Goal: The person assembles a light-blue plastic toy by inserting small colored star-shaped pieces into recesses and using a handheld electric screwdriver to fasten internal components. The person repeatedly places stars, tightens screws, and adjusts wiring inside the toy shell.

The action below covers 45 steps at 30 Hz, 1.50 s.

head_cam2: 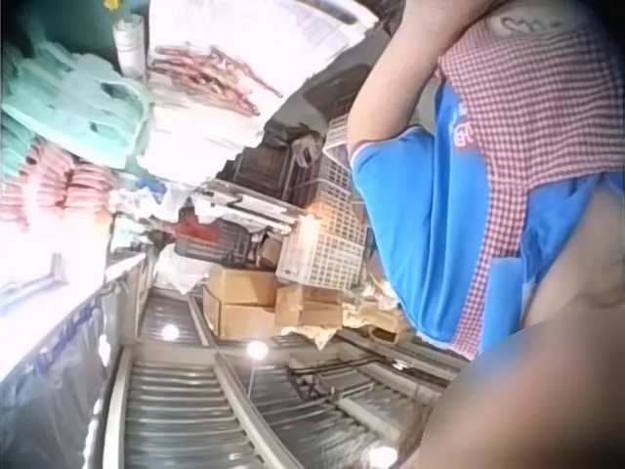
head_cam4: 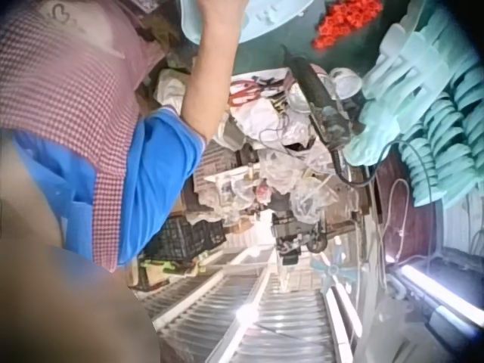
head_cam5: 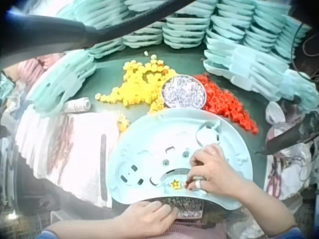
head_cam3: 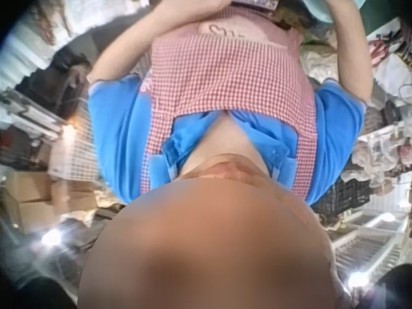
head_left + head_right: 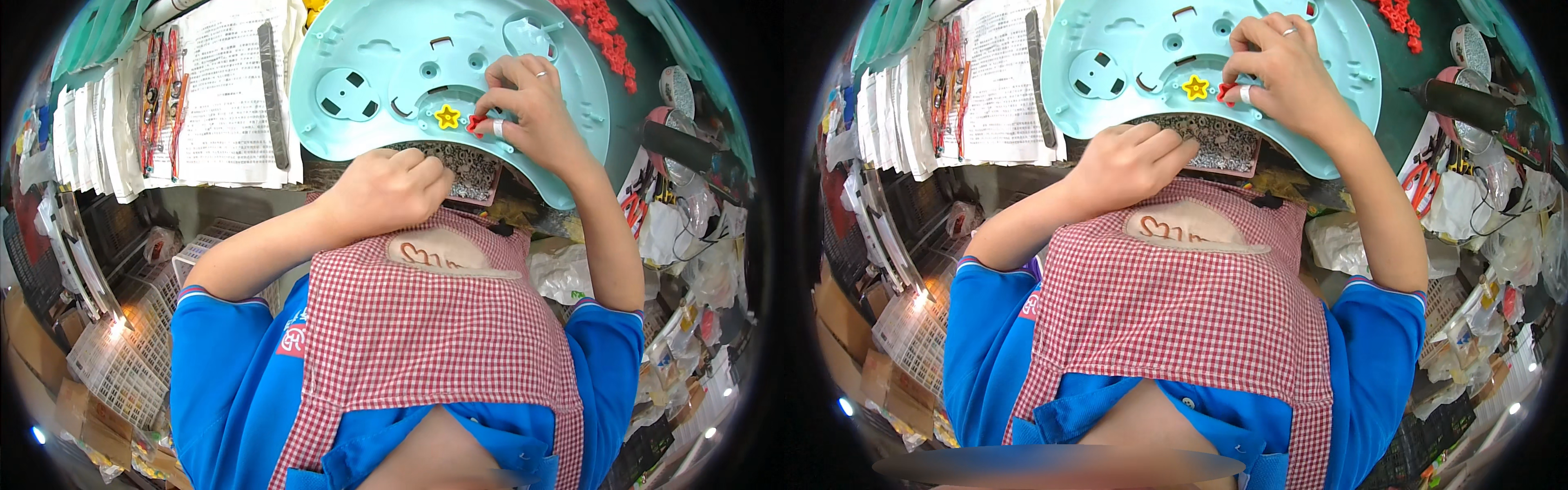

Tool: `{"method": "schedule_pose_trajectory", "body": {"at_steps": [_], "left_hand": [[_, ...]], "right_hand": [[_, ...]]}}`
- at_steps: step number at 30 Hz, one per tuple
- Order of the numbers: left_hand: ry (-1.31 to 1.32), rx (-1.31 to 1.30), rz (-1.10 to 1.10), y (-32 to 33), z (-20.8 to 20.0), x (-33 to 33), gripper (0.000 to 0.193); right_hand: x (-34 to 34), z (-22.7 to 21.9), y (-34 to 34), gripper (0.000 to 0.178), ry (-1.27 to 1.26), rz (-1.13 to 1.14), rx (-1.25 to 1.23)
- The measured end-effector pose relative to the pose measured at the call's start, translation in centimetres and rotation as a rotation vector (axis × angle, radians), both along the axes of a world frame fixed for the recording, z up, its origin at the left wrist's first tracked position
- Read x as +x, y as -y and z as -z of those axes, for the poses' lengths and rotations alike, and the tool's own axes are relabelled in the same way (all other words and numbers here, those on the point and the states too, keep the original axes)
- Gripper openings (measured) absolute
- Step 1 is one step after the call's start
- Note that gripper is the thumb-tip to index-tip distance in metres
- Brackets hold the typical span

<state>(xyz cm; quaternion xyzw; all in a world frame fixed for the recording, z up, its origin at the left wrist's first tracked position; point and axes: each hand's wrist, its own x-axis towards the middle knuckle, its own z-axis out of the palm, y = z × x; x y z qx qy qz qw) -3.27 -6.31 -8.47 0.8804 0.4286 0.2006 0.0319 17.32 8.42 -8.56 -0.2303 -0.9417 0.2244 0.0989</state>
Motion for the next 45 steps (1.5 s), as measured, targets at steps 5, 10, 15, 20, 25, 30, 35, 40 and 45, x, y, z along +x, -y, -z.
{"method": "schedule_pose_trajectory", "body": {"at_steps": [5, 10, 15, 20, 25, 30, 35, 40, 45], "left_hand": [[-0.149, -0.074, -0.029, 0.2, 2.3, 1.5, 0.007], [-0.147, -0.083, -0.044, 0.4, 2.5, 1.5, 0.009], [-0.070, -0.103, -0.002, 0.0, 1.9, 0.8, 0.009], [-0.183, -0.143, 0.024, -0.2, 1.7, 0.9, 0.005], [-0.227, -0.103, 0.017, 0.0, 1.5, 0.9, 0.005], [-0.185, -0.130, -0.007, 0.4, 2.1, 0.9, 0.006], [-0.124, -0.223, 0.006, 0.4, 1.2, 0.7, 0.006], [0.255, -0.431, 0.002, -0.9, -1.5, 0.4, 0.009], [0.359, -0.450, -0.049, -7.0, -1.0, -1.3, 0.008]], "right_hand": [[-0.3, -0.8, 0.7, 0.020, -0.144, 0.065, 0.183], [0.4, -1.4, 8.8, 0.018, -0.128, -0.100, 0.202], [0.5, 0.5, 11.1, 0.009, 0.124, 0.152, 0.202], [0.6, 1.3, 11.4, 0.008, 0.267, 0.182, 0.131], [1.0, 1.1, 11.2, 0.008, 0.172, 0.190, 0.114], [-0.2, 1.9, 11.3, 0.007, 0.209, 0.188, 0.161], [0.1, 1.6, 11.1, 0.011, 0.182, 0.180, 0.039], [0.5, -1.7, 9.9, 0.020, -0.127, 0.171, -0.121], [-0.1, -2.8, 4.6, 0.017, -0.182, 0.349, -0.218]]}}
